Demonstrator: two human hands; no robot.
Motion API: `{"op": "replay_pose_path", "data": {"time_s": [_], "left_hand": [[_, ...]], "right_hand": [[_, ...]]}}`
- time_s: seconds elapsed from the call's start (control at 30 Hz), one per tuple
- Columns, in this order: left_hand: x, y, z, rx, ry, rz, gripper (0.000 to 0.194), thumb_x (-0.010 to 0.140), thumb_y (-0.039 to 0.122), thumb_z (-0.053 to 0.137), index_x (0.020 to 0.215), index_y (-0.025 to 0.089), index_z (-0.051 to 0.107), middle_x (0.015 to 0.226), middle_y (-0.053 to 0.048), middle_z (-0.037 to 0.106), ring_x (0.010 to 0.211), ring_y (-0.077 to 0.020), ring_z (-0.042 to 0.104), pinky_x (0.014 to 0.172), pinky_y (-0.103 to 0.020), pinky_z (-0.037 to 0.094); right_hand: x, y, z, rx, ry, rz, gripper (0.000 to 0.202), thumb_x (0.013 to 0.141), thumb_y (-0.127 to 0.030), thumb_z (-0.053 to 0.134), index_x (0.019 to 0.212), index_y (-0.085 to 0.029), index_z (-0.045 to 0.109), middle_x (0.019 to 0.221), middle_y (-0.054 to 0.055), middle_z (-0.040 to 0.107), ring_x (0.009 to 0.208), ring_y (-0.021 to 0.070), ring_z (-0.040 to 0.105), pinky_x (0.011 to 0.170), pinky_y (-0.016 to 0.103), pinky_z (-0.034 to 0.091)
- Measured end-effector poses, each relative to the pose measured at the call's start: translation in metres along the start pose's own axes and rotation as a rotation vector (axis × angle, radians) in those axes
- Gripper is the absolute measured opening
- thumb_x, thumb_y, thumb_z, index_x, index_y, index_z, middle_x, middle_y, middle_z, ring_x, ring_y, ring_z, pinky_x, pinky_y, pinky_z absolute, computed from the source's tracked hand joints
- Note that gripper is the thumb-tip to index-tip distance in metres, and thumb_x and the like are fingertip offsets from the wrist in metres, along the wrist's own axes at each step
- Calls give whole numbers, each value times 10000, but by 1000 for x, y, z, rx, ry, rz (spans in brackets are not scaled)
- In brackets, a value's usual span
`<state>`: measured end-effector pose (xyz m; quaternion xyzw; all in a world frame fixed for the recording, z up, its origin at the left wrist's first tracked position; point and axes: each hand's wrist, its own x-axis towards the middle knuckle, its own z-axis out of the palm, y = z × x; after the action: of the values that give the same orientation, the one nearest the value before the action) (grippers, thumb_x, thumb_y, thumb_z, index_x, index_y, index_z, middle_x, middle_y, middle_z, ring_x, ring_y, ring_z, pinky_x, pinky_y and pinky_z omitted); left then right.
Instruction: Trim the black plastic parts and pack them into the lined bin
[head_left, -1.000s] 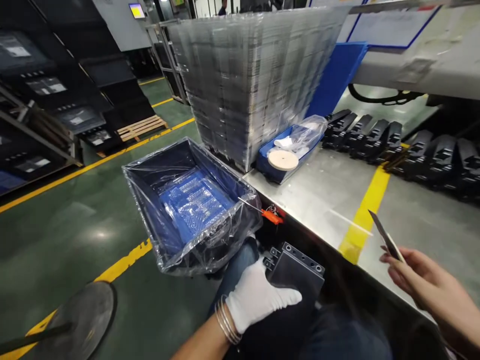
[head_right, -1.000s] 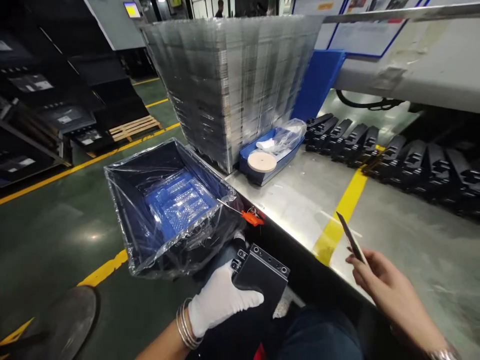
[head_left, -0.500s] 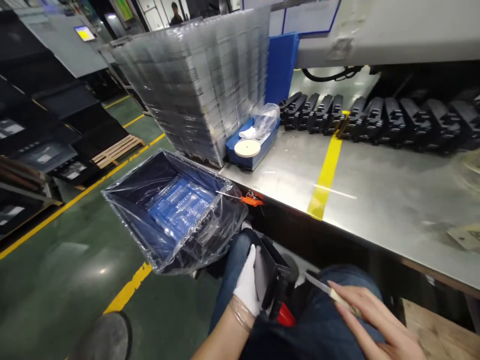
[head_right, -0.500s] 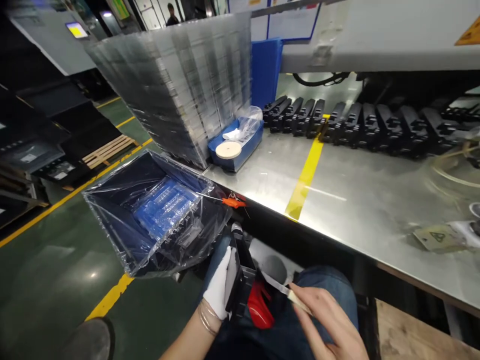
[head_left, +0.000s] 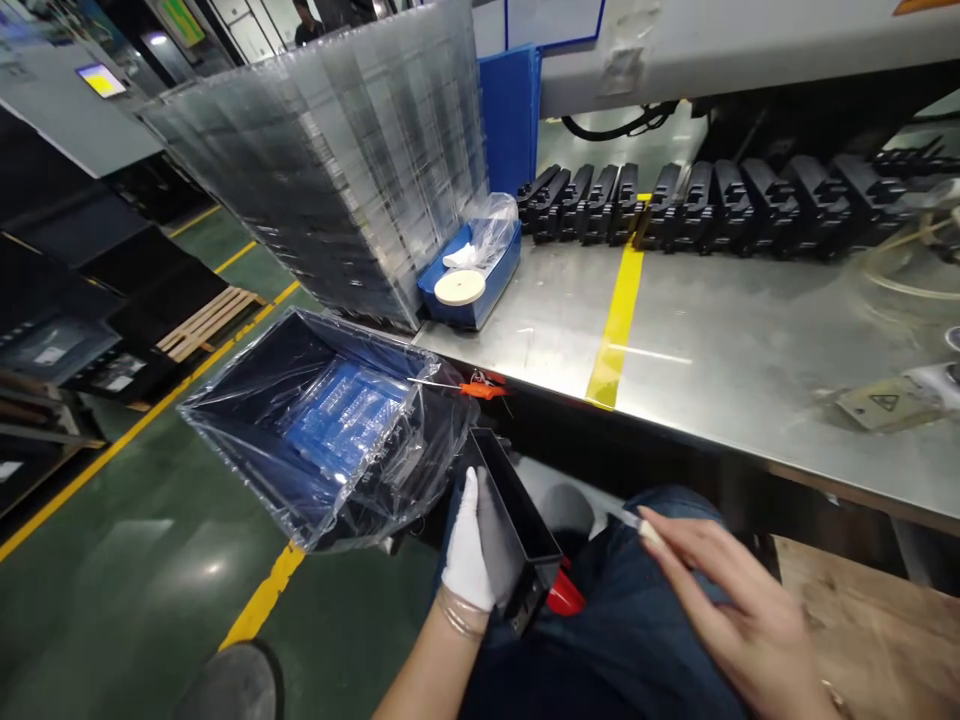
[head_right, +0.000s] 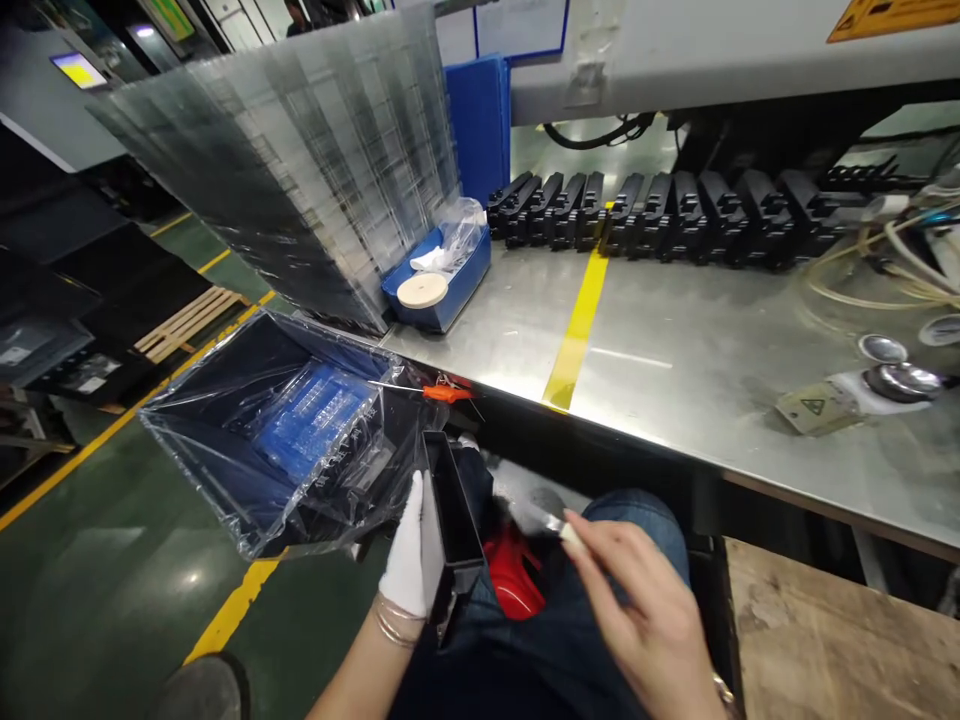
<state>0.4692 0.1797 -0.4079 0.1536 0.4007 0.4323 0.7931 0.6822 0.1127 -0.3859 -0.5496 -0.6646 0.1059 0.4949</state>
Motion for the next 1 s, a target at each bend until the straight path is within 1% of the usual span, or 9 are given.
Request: {"op": "replay_pose_path", "data": {"time_s": [0.07, 0.13, 0.3, 0.47, 0.53, 0.63, 0.77, 0.87, 1.0], "left_hand": [[3, 0, -10, -160, -43, -66, 491, 843, 688, 608, 1057, 280, 776, 1200, -15, 738, 1317, -279, 560, 1163, -449, 418], [5, -1, -17, -289, -42, -109, 480, 796, 671, 687, 1025, 258, 772, 1002, -6, 778, 1121, -244, 673, 1126, -416, 451], [3, -1, -14, -380, 57, -77, 502, 694, 563, 839, 1064, 234, 756, 995, 6, 777, 1118, -206, 671, 1110, -335, 449], [0, 8, -11, -439, 112, -75, 533, 555, 497, 939, 975, 213, 773, 902, 34, 782, 898, -163, 711, 1067, -298, 482], [-2, 10, -15, -432, 126, -64, 547, 520, 491, 954, 957, 218, 773, 899, 46, 780, 899, -152, 707, 1065, -280, 480], [-7, 7, -18, -324, 116, -100, 636, 449, 556, 958, 965, 232, 776, 914, 41, 779, 997, -176, 697, 1086, -293, 465], [-12, -11, -17, -76, -13, -71, 752, 528, 737, 845, 1059, 211, 765, 1088, -58, 763, 1226, -279, 618, 1118, -373, 441], [-12, -26, -13, -30, -105, -142, 810, 509, 786, 818, 1021, 161, 758, 1095, -127, 749, 1288, -336, 564, 1103, -401, 449], [-10, -29, -5, -76, -125, -215, 727, 400, 712, 900, 888, 199, 736, 943, -60, 745, 1142, -263, 624, 1019, -301, 468]], "right_hand": [[-2, -1, -9, 27, -45, 16, 173, 981, -297, 589, 1054, -274, 744, 908, 33, 780, 750, 182, 757, 665, 230, 621], [-7, -5, -14, 89, -187, 2, 192, 993, -341, 575, 1017, -290, 759, 881, 18, 793, 740, 195, 767, 634, 223, 624], [-17, -19, -4, 234, -537, 82, 307, 1028, -373, 509, 823, -267, 712, 679, -15, 717, 571, 149, 698, 518, 213, 554], [-17, -26, -2, 272, -667, 11, 355, 1038, -405, 498, 748, -268, 652, 629, -73, 683, 525, 99, 678, 522, 164, 525], [-15, -24, -3, 278, -607, 36, 326, 1035, -401, 500, 791, -279, 679, 672, -62, 710, 576, 110, 709, 550, 150, 546], [-8, -18, 5, 239, -355, 78, 290, 1007, -436, 547, 839, -274, 719, 729, -27, 752, 640, 138, 744, 583, 134, 571], [9, -16, 30, 210, -63, 97, 210, 934, -451, 666, 942, -250, 726, 814, 15, 769, 666, 155, 738, 611, 166, 588], [22, -20, 48, 242, -20, 64, 135, 951, -363, 647, 923, -233, 670, 764, 14, 696, 640, 143, 683, 576, 188, 562], [29, -25, 57, 274, -33, -27, 168, 975, -237, 569, 809, -234, 546, 661, -23, 556, 550, 115, 565, 502, 189, 489]]}}
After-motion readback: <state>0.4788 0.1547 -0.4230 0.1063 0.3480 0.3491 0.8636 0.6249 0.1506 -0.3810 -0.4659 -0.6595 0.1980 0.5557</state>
